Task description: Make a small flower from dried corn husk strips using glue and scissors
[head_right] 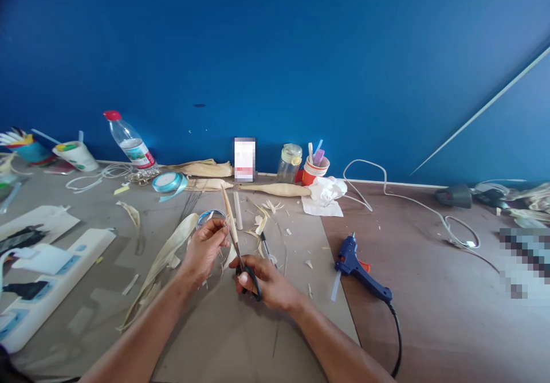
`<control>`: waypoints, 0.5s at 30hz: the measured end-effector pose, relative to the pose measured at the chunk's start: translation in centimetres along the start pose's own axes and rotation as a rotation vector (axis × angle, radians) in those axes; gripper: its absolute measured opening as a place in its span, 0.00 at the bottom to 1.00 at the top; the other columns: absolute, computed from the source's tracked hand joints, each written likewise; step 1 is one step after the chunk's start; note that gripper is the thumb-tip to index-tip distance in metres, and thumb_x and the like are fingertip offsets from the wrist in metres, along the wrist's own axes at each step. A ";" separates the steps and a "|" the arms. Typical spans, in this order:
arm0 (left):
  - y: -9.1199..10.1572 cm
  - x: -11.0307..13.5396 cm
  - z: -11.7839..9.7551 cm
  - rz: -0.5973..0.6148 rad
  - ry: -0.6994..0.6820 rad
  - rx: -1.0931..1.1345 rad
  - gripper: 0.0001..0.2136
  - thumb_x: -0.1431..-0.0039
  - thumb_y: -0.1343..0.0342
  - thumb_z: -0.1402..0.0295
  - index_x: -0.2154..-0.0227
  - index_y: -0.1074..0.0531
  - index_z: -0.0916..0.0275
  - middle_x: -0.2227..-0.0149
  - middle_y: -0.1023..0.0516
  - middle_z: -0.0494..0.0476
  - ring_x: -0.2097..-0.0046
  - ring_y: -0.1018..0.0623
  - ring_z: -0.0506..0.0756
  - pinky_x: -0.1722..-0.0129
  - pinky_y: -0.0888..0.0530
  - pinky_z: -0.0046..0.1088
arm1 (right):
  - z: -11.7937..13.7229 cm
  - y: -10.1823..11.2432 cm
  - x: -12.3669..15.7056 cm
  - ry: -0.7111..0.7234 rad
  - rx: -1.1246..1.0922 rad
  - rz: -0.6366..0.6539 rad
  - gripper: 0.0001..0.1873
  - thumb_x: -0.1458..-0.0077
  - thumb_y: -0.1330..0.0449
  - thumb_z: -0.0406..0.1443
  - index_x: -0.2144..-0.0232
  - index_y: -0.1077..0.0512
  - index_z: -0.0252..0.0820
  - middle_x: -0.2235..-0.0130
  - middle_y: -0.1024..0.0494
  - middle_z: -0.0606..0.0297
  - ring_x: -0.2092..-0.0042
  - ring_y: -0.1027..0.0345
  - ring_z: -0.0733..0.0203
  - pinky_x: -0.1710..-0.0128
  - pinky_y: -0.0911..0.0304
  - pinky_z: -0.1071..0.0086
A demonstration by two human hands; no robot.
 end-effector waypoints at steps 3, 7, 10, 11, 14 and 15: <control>0.3 0.0 -0.2 -0.077 -0.065 -0.096 0.05 0.50 0.44 0.66 0.74 0.31 0.62 0.76 0.33 0.48 0.71 0.34 0.49 0.68 0.37 0.25 | 0.4 -0.3 0.0 -0.007 0.008 0.040 0.35 0.51 0.48 0.58 0.56 0.35 0.33 0.72 0.32 0.64 0.73 0.43 0.68 0.73 0.48 0.73; 0.6 -0.3 -0.3 -0.150 -0.065 -0.069 0.05 0.50 0.45 0.66 0.73 0.32 0.62 0.75 0.33 0.49 0.70 0.34 0.49 0.67 0.38 0.25 | 1.2 0.3 0.4 -0.041 0.046 0.141 0.36 0.53 0.47 0.59 0.55 0.34 0.33 0.71 0.31 0.63 0.71 0.43 0.66 0.73 0.48 0.72; 0.8 -0.7 -0.3 -0.184 -0.074 -0.019 0.05 0.51 0.45 0.67 0.73 0.33 0.62 0.75 0.32 0.49 0.72 0.34 0.49 0.69 0.38 0.25 | 1.8 1.4 1.3 -0.077 0.010 0.315 0.38 0.54 0.46 0.60 0.53 0.33 0.35 0.71 0.30 0.62 0.72 0.42 0.66 0.73 0.48 0.72; 0.8 -0.7 -0.3 -0.196 -0.083 -0.027 0.04 0.51 0.46 0.67 0.73 0.33 0.62 0.76 0.33 0.49 0.72 0.34 0.49 0.69 0.38 0.25 | 1.9 1.8 1.6 -0.079 -0.031 0.373 0.39 0.55 0.46 0.60 0.53 0.33 0.35 0.71 0.30 0.61 0.74 0.43 0.67 0.74 0.48 0.72; 0.7 -0.5 -0.7 -0.202 -0.156 -0.195 0.03 0.53 0.45 0.68 0.74 0.30 0.61 0.75 0.31 0.50 0.71 0.33 0.51 0.70 0.38 0.25 | 2.1 2.7 2.0 -0.008 -0.209 0.274 0.40 0.59 0.44 0.61 0.54 0.33 0.37 0.72 0.30 0.61 0.77 0.47 0.68 0.77 0.52 0.72; 0.5 -0.3 -0.8 -0.190 -0.195 -0.269 0.02 0.54 0.44 0.69 0.75 0.29 0.60 0.74 0.30 0.51 0.70 0.32 0.52 0.70 0.38 0.26 | 2.0 2.9 1.8 0.044 -0.257 0.126 0.39 0.60 0.43 0.60 0.53 0.33 0.38 0.70 0.30 0.61 0.77 0.47 0.68 0.77 0.51 0.72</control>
Point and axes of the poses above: each hand's wrist, its own x-axis away from the middle knuckle, its own y-axis out of the back of the hand, z = x × y, the point moved 1 cm from there along -x, towards the middle knuckle
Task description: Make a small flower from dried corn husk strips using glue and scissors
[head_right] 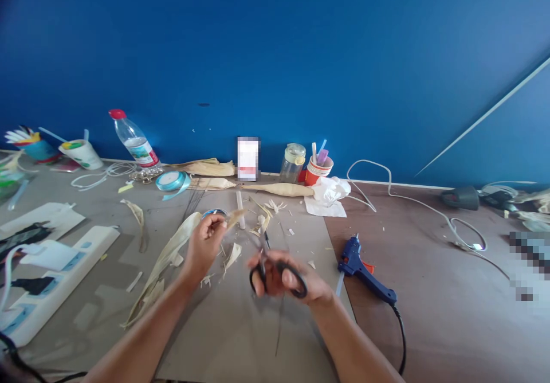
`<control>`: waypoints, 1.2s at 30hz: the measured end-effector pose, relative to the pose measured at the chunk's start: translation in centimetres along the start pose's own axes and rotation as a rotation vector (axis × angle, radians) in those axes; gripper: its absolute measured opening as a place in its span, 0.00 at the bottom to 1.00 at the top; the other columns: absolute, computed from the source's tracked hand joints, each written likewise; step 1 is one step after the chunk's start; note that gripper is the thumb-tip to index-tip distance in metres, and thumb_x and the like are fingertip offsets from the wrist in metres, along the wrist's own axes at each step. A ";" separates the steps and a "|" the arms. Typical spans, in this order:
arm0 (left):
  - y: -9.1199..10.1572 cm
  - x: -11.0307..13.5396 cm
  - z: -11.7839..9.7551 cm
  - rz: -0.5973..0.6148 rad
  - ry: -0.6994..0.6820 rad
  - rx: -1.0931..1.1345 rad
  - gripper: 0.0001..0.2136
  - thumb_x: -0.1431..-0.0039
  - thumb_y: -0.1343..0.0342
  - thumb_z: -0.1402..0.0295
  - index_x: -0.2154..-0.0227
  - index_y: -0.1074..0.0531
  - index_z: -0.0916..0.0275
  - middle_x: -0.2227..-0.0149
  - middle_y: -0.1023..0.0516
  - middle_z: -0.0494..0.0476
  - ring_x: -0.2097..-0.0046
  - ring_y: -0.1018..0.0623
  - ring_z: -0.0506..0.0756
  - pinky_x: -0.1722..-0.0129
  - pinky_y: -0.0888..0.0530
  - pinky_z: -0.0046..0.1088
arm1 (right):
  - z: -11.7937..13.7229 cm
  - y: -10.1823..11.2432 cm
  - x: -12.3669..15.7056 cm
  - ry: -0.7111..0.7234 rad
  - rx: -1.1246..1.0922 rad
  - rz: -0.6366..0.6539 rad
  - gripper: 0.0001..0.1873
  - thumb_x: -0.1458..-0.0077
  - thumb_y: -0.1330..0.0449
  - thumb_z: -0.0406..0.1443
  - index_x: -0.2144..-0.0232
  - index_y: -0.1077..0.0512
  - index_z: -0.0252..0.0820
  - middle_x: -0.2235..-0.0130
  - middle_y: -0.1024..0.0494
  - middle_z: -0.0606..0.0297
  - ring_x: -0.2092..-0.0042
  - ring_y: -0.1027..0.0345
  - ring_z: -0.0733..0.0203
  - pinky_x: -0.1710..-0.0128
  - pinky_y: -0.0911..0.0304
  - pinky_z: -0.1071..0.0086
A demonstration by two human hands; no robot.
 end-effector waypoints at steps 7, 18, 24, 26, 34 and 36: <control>-1.3 1.3 -0.4 0.238 -0.003 -0.108 0.03 0.55 0.43 0.69 0.74 0.27 0.60 0.74 0.27 0.51 0.70 0.31 0.52 0.70 0.36 0.26 | -1.5 0.6 -2.0 0.284 -0.031 -0.770 0.26 0.56 0.35 0.44 0.55 0.37 0.45 0.65 0.31 0.66 0.71 0.43 0.68 0.71 0.45 0.74; -1.2 1.1 -0.2 0.100 0.196 -0.001 0.06 0.54 0.42 0.66 0.73 0.30 0.61 0.79 0.33 0.48 0.76 0.35 0.49 0.76 0.39 0.24 | -1.9 -2.2 -1.7 0.032 0.080 -0.428 0.31 0.57 0.38 0.52 0.57 0.33 0.35 0.76 0.32 0.68 0.75 0.40 0.68 0.75 0.47 0.73; -0.9 0.8 0.2 0.016 0.210 0.046 0.05 0.52 0.44 0.66 0.71 0.31 0.60 0.75 0.30 0.50 0.71 0.32 0.51 0.71 0.37 0.26 | -2.4 -3.0 -2.0 -0.071 0.117 -0.351 0.29 0.56 0.39 0.52 0.60 0.30 0.35 0.78 0.32 0.69 0.76 0.40 0.69 0.75 0.45 0.73; -0.9 0.7 0.7 0.001 0.203 0.093 0.06 0.51 0.44 0.65 0.70 0.32 0.60 0.74 0.30 0.50 0.70 0.31 0.51 0.70 0.36 0.26 | -2.5 -3.0 -2.0 -0.096 0.113 -0.339 0.29 0.56 0.39 0.53 0.60 0.30 0.35 0.78 0.32 0.69 0.76 0.39 0.69 0.76 0.46 0.73; -1.0 0.7 1.0 0.005 0.296 0.345 0.08 0.53 0.42 0.64 0.73 0.33 0.61 0.76 0.33 0.46 0.72 0.33 0.48 0.69 0.36 0.24 | -2.6 -2.7 -2.2 -0.147 0.135 -0.363 0.28 0.55 0.40 0.53 0.62 0.31 0.35 0.80 0.32 0.70 0.77 0.41 0.69 0.76 0.47 0.73; -1.1 0.7 0.7 0.036 0.328 0.432 0.08 0.54 0.41 0.65 0.74 0.34 0.61 0.76 0.33 0.46 0.72 0.33 0.47 0.68 0.35 0.24 | -2.7 -2.6 -2.2 -0.145 0.138 -0.372 0.27 0.55 0.40 0.52 0.62 0.31 0.35 0.80 0.32 0.70 0.77 0.41 0.69 0.76 0.47 0.73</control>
Point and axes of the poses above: each hand's wrist, its own x-axis away from the middle knuckle, its own y-axis out of the back of the hand, z = x × y, the point moved 1 cm from there along -x, towards the middle knuckle
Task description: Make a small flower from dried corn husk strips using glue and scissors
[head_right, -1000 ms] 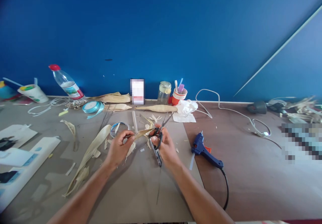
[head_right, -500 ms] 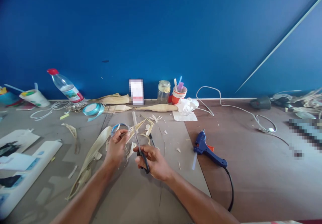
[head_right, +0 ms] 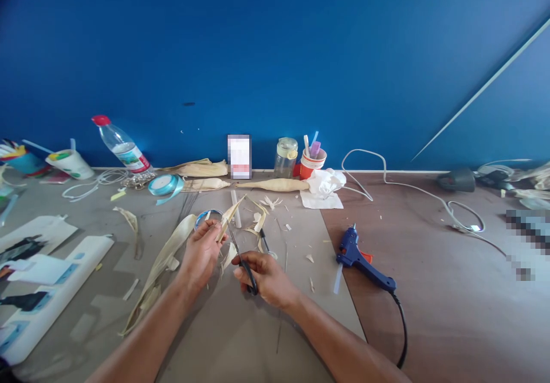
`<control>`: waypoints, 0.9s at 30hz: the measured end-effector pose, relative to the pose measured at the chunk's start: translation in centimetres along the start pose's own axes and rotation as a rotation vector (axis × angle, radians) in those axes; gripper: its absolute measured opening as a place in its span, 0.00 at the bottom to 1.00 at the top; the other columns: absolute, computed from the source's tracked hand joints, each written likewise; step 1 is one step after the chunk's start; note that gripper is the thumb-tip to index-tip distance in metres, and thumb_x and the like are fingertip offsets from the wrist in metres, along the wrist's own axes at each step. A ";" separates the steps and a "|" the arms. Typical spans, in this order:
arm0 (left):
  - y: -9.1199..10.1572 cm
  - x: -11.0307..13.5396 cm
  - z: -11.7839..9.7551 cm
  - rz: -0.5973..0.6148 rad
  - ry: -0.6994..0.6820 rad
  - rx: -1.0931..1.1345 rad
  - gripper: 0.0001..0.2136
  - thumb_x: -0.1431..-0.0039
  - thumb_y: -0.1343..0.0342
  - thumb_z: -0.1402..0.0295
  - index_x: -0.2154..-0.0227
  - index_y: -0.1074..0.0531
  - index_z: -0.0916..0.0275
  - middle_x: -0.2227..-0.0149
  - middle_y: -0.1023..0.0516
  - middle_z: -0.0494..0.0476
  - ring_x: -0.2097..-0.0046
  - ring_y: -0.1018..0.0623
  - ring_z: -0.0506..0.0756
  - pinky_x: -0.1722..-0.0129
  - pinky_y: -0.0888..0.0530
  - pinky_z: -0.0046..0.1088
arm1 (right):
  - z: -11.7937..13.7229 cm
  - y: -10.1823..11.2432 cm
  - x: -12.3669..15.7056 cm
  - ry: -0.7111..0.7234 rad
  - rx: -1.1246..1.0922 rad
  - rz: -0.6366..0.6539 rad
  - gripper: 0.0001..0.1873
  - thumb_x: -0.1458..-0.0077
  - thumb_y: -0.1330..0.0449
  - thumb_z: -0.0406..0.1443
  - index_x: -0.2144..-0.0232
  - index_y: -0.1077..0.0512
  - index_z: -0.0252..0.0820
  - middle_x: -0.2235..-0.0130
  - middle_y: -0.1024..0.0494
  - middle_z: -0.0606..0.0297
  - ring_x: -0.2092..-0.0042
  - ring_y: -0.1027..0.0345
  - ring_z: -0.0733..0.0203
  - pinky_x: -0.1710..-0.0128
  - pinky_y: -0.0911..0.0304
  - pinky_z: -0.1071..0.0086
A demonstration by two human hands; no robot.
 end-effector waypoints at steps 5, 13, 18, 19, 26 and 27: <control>-0.4 0.3 -0.4 0.111 0.088 0.125 0.07 0.56 0.39 0.68 0.75 0.32 0.61 0.76 0.33 0.48 0.73 0.32 0.47 0.69 0.34 0.24 | -0.1 0.0 -0.1 0.004 -0.011 0.012 0.28 0.56 0.40 0.53 0.61 0.30 0.35 0.80 0.32 0.69 0.78 0.40 0.68 0.77 0.47 0.73; 0.0 -0.2 -0.1 0.126 0.146 0.212 0.07 0.57 0.39 0.68 0.76 0.33 0.61 0.76 0.32 0.47 0.73 0.31 0.47 0.69 0.32 0.25 | 0.6 0.0 0.1 0.004 -0.015 0.039 0.30 0.58 0.38 0.54 0.60 0.29 0.36 0.79 0.33 0.70 0.77 0.41 0.69 0.77 0.48 0.73; 0.2 -0.3 -0.3 0.069 0.156 0.219 0.09 0.58 0.38 0.69 0.75 0.32 0.62 0.76 0.33 0.44 0.77 0.35 0.44 0.73 0.34 0.23 | 0.8 0.2 0.2 0.011 -0.014 0.017 0.30 0.58 0.38 0.54 0.61 0.29 0.35 0.79 0.34 0.70 0.77 0.41 0.70 0.78 0.48 0.74; 0.2 -0.3 -0.4 0.073 0.151 0.221 0.09 0.58 0.38 0.70 0.75 0.33 0.62 0.77 0.34 0.43 0.79 0.37 0.43 0.74 0.35 0.23 | 0.8 0.3 0.2 0.015 -0.018 0.016 0.30 0.58 0.38 0.53 0.61 0.29 0.35 0.79 0.34 0.70 0.77 0.41 0.70 0.78 0.48 0.74; 0.1 -0.2 -0.7 0.148 0.160 0.178 0.09 0.55 0.38 0.68 0.74 0.34 0.61 0.83 0.39 0.42 0.82 0.42 0.42 0.76 0.37 0.20 | 0.7 0.3 0.3 0.000 -0.073 0.077 0.29 0.59 0.37 0.52 0.62 0.30 0.35 0.78 0.33 0.69 0.76 0.40 0.69 0.77 0.49 0.74; 0.1 -0.2 -0.6 0.146 0.155 0.179 0.09 0.55 0.38 0.68 0.74 0.34 0.62 0.82 0.39 0.42 0.82 0.41 0.42 0.76 0.37 0.20 | 0.6 0.4 0.3 -0.006 -0.074 0.077 0.29 0.59 0.37 0.52 0.62 0.30 0.34 0.78 0.33 0.69 0.76 0.40 0.69 0.77 0.49 0.74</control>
Point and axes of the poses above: each hand's wrist, its own x-axis away from the middle knuckle, its own y-axis out of the back of the hand, z = x × y, the point moved 1 cm from there along -x, towards the middle knuckle
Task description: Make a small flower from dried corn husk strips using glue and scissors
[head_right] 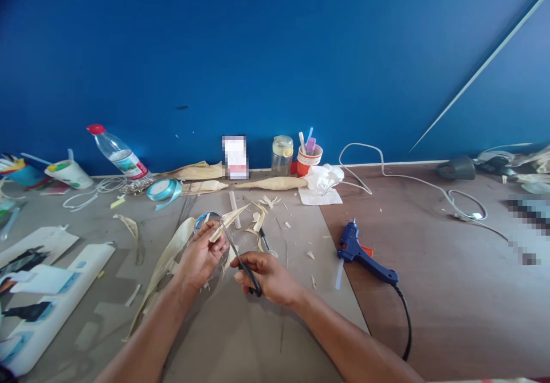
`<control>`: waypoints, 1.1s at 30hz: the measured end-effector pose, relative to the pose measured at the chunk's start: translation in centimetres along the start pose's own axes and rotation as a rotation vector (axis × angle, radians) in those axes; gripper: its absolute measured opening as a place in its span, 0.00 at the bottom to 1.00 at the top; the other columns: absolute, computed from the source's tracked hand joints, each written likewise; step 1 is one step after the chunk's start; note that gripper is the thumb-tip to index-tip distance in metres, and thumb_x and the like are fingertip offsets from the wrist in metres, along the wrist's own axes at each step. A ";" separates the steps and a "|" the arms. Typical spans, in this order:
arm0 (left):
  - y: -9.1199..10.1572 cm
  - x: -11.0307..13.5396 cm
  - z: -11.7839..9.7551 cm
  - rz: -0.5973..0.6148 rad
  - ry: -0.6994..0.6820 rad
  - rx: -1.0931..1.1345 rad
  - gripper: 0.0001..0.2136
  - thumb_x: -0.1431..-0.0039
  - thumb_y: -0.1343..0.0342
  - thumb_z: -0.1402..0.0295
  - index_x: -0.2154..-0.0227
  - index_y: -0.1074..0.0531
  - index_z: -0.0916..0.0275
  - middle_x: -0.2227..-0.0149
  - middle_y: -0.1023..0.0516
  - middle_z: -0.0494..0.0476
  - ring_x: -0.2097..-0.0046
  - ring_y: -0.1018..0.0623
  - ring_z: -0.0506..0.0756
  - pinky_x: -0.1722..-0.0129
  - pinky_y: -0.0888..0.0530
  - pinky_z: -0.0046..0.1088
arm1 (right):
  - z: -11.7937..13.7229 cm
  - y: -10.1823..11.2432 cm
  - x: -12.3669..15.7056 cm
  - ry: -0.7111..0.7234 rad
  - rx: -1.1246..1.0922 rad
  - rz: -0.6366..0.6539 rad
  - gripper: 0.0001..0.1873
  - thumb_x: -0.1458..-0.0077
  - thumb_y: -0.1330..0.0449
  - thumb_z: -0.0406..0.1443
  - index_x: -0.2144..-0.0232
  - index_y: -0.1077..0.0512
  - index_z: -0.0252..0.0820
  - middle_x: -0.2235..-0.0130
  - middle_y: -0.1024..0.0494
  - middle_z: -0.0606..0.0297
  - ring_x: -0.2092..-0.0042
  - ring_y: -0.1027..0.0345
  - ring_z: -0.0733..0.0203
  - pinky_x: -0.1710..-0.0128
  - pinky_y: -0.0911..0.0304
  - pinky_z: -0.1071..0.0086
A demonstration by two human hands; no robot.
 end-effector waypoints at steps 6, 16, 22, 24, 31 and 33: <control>0.3 -0.4 0.4 -0.029 -0.065 -0.014 0.09 0.56 0.37 0.69 0.74 0.32 0.62 0.78 0.36 0.45 0.78 0.37 0.43 0.75 0.37 0.21 | -0.4 0.5 -0.1 -0.045 0.035 0.055 0.29 0.57 0.37 0.51 0.60 0.31 0.34 0.79 0.32 0.69 0.76 0.41 0.70 0.77 0.50 0.75; 0.3 -0.6 0.0 -0.087 -0.088 -0.005 0.08 0.59 0.37 0.71 0.78 0.32 0.63 0.79 0.33 0.46 0.77 0.34 0.45 0.74 0.36 0.22 | -0.8 0.5 -0.5 -0.064 -0.004 0.024 0.27 0.58 0.37 0.51 0.63 0.30 0.35 0.80 0.32 0.70 0.77 0.41 0.70 0.77 0.51 0.74; 0.0 -0.5 0.2 -0.062 -0.033 0.007 0.08 0.59 0.37 0.72 0.76 0.31 0.64 0.76 0.28 0.49 0.72 0.28 0.48 0.69 0.32 0.24 | -0.7 0.2 -0.5 -0.071 -0.062 -0.027 0.30 0.62 0.36 0.53 0.64 0.31 0.35 0.81 0.34 0.72 0.78 0.42 0.70 0.77 0.51 0.74; 0.1 -0.5 0.4 -0.052 -0.004 0.023 0.07 0.58 0.37 0.72 0.76 0.31 0.64 0.75 0.27 0.50 0.71 0.27 0.49 0.67 0.31 0.25 | -0.7 0.2 -0.5 -0.059 -0.062 -0.033 0.30 0.61 0.36 0.53 0.63 0.31 0.35 0.80 0.34 0.71 0.77 0.41 0.69 0.77 0.51 0.74; 0.3 -0.4 0.8 0.030 0.087 0.113 0.06 0.55 0.39 0.73 0.76 0.32 0.64 0.75 0.28 0.49 0.72 0.28 0.47 0.68 0.31 0.24 | -0.8 0.1 -0.7 -0.004 -0.002 -0.057 0.28 0.58 0.38 0.51 0.61 0.31 0.35 0.79 0.36 0.72 0.77 0.44 0.70 0.76 0.50 0.73; 0.2 -0.4 0.9 0.042 0.104 0.130 0.06 0.55 0.39 0.73 0.76 0.32 0.63 0.76 0.29 0.48 0.73 0.29 0.47 0.69 0.31 0.24 | -1.3 0.0 -0.9 0.040 0.071 -0.070 0.24 0.56 0.38 0.48 0.62 0.30 0.37 0.79 0.40 0.73 0.77 0.47 0.70 0.76 0.50 0.74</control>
Point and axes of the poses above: each hand's wrist, its own x-axis away from the middle knuckle, its own y-axis out of the back of the hand, z = x × y, the point moved 1 cm from there along -x, towards the middle knuckle
